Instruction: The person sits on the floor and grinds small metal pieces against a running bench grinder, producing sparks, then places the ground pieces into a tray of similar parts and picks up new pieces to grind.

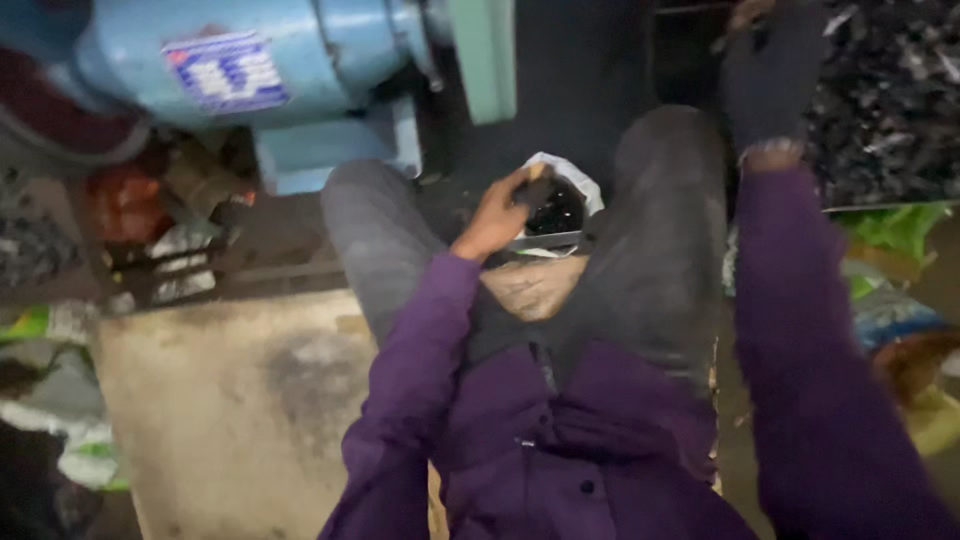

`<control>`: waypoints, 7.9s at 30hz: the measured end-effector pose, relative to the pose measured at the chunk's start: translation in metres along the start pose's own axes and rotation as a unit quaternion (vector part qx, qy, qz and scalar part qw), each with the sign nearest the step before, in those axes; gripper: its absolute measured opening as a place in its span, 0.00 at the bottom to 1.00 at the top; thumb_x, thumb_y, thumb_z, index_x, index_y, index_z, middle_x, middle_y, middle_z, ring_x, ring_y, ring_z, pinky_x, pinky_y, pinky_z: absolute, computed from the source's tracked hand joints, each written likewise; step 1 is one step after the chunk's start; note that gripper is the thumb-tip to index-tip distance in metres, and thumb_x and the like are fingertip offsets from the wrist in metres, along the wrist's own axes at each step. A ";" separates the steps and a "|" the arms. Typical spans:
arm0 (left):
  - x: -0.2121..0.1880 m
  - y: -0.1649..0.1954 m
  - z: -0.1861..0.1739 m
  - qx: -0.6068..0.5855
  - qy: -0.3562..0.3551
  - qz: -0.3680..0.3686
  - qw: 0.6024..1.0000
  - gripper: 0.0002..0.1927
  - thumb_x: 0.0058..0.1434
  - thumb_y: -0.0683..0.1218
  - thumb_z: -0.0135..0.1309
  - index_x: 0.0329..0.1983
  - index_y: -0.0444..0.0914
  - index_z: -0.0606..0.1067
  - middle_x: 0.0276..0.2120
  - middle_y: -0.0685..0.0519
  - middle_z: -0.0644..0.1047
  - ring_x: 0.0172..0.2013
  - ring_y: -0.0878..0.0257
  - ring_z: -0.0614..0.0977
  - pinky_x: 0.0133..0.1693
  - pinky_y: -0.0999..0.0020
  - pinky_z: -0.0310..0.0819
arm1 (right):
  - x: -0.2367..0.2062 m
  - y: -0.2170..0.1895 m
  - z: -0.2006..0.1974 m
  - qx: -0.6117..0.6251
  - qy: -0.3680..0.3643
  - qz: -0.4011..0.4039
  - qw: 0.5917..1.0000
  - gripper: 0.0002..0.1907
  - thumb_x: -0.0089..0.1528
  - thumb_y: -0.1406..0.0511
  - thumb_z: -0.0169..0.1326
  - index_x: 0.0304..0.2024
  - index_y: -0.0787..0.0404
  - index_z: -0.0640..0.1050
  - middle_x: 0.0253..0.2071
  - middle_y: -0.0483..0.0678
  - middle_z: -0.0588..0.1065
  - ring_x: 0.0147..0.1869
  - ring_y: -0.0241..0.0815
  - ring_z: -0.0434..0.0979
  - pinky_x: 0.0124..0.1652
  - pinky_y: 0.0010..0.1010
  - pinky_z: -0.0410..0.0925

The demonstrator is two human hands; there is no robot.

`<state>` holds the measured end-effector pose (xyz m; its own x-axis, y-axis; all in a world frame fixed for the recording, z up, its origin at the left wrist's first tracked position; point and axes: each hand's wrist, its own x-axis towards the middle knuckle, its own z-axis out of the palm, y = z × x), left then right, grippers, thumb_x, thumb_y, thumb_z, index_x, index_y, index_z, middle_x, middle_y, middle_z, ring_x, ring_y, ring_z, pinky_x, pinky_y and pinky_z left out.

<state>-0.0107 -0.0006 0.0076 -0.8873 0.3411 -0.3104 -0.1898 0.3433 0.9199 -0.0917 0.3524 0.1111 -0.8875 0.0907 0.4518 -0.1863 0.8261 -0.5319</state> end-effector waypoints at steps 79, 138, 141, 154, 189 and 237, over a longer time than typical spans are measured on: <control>-0.003 0.014 -0.007 -0.497 0.075 0.061 0.862 0.28 0.64 0.31 0.43 0.69 0.32 0.68 0.60 0.45 0.76 0.60 0.58 0.76 0.62 0.66 0.68 | -0.105 -0.163 0.104 0.237 -0.228 -0.023 0.944 0.11 0.69 0.69 0.53 0.48 0.73 0.78 0.39 0.61 0.78 0.42 0.51 0.80 0.40 0.36 0.70; -0.002 0.011 -0.004 -0.224 0.188 -0.019 0.956 0.30 0.56 0.28 0.44 0.65 0.30 0.71 0.55 0.44 0.79 0.52 0.59 0.82 0.51 0.70 0.77 | -0.078 -0.162 0.064 0.359 -0.209 0.093 0.905 0.07 0.66 0.73 0.53 0.44 0.67 0.80 0.41 0.49 0.80 0.45 0.41 0.80 0.48 0.32 0.73; -0.013 0.016 -0.018 -0.161 0.231 0.089 0.955 0.30 0.54 0.27 0.44 0.62 0.30 0.72 0.52 0.45 0.81 0.53 0.60 0.83 0.56 0.70 0.76 | -0.090 -0.170 0.069 0.503 -0.342 0.250 0.754 0.06 0.69 0.69 0.52 0.45 0.64 0.80 0.41 0.46 0.80 0.46 0.37 0.79 0.47 0.30 0.72; 0.010 0.018 -0.012 -0.261 0.218 -0.071 0.938 0.17 0.67 0.36 0.45 0.57 0.28 0.76 0.44 0.48 0.80 0.44 0.63 0.79 0.46 0.70 0.73 | -0.080 -0.159 0.118 0.624 -0.333 0.408 0.577 0.10 0.73 0.60 0.54 0.44 0.62 0.76 0.33 0.44 0.74 0.34 0.35 0.72 0.35 0.28 0.66; -0.009 0.015 -0.046 -0.477 -0.021 -0.112 0.871 0.18 0.74 0.39 0.46 0.66 0.36 0.72 0.40 0.50 0.78 0.35 0.66 0.78 0.35 0.71 0.72 | -0.094 -0.188 0.068 0.412 -0.238 0.108 0.873 0.16 0.71 0.68 0.53 0.58 0.69 0.71 0.47 0.49 0.74 0.48 0.37 0.72 0.46 0.30 0.67; 0.007 0.014 0.003 -0.642 0.036 -0.036 0.765 0.25 0.71 0.36 0.40 0.71 0.40 0.65 0.63 0.55 0.72 0.59 0.62 0.76 0.61 0.56 0.71 | -0.072 -0.158 0.121 0.609 -0.138 0.307 0.718 0.11 0.75 0.61 0.51 0.49 0.62 0.76 0.40 0.42 0.75 0.44 0.33 0.74 0.42 0.27 0.69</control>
<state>-0.0187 0.0090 0.0177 -0.8673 0.2959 -0.4002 -0.4539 -0.8003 0.3919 -0.0493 0.1482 0.0757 -0.9784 -0.0220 -0.2057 0.1945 -0.4379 -0.8778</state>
